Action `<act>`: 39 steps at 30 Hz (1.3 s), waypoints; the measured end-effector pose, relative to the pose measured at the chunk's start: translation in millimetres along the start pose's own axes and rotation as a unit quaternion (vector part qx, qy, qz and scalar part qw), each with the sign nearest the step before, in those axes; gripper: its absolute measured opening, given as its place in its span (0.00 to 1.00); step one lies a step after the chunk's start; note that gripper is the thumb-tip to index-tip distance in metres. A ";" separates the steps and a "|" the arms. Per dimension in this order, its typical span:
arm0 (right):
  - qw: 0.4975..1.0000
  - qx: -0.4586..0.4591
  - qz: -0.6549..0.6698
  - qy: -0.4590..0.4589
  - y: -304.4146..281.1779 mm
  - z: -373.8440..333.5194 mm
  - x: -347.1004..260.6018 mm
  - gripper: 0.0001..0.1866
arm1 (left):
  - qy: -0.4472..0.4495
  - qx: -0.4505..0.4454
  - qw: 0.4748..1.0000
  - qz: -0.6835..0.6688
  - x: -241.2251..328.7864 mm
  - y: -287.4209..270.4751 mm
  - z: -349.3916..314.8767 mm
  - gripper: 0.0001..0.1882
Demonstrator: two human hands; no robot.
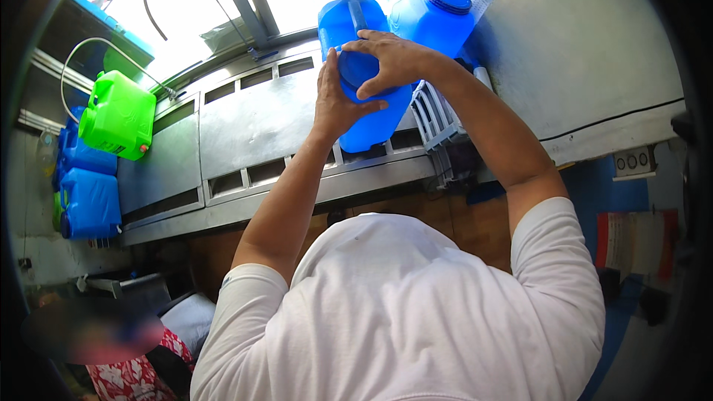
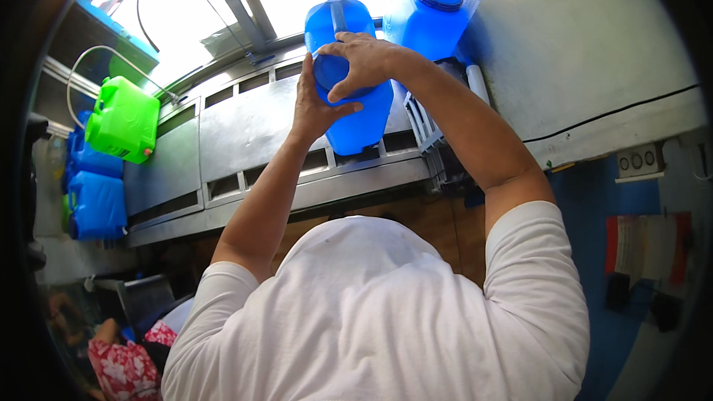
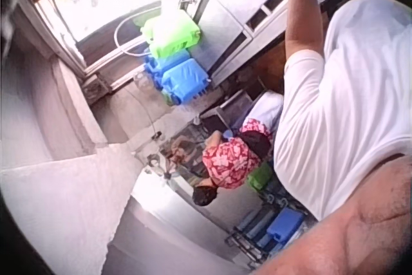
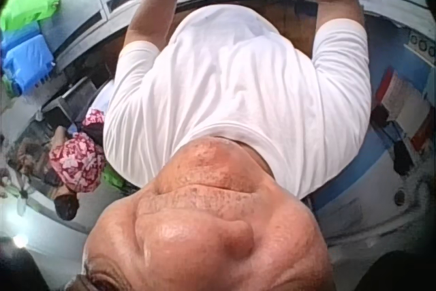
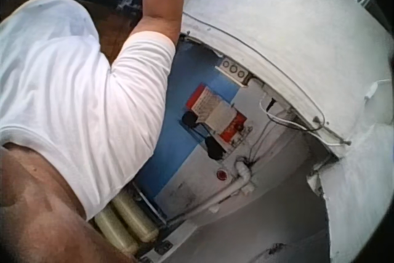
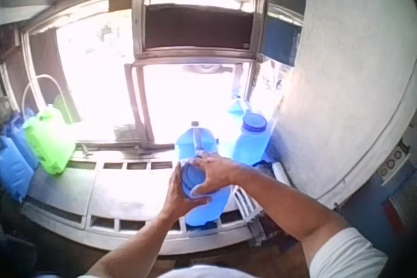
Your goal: The person places several blue and green jerry cans on a metal counter, secures their lids, and uses a handheld heat-sealing tool to seal the caps. The person then moves the sealed cans to the floor and repeats the process with additional cans.
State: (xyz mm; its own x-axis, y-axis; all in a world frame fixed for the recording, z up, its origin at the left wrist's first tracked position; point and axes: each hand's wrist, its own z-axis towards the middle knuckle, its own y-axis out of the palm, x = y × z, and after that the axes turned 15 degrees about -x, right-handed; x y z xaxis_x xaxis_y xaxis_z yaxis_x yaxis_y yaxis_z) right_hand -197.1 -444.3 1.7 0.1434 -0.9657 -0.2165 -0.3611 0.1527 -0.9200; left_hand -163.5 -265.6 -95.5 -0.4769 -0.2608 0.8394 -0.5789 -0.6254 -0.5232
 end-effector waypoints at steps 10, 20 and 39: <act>0.691 0.366 0.619 0.069 114.3 -50.3 83.1 0.35 | 0.128 -0.014 0.992 -0.011 -35.2 -22.1 4.8 0.70; 0.876 -0.258 0.371 0.168 424.4 -120.6 14.5 0.31 | -0.103 0.031 0.968 0.229 -174.6 -122.4 -79.5 0.46; 0.843 -0.360 0.248 0.313 352.5 12.7 -126.1 0.37 | -0.266 0.422 0.814 0.299 -396.4 -725.2 -192.9 0.63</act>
State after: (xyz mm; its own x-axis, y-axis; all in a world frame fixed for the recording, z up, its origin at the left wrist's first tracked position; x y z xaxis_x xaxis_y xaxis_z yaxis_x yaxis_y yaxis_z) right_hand -330.7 -266.1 -299.4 -0.6226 -0.7769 -0.0940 -0.7318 0.6205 -0.2818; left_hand 317.8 433.1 -77.2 -0.0240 -0.8448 0.5346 0.4177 -0.4943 -0.7624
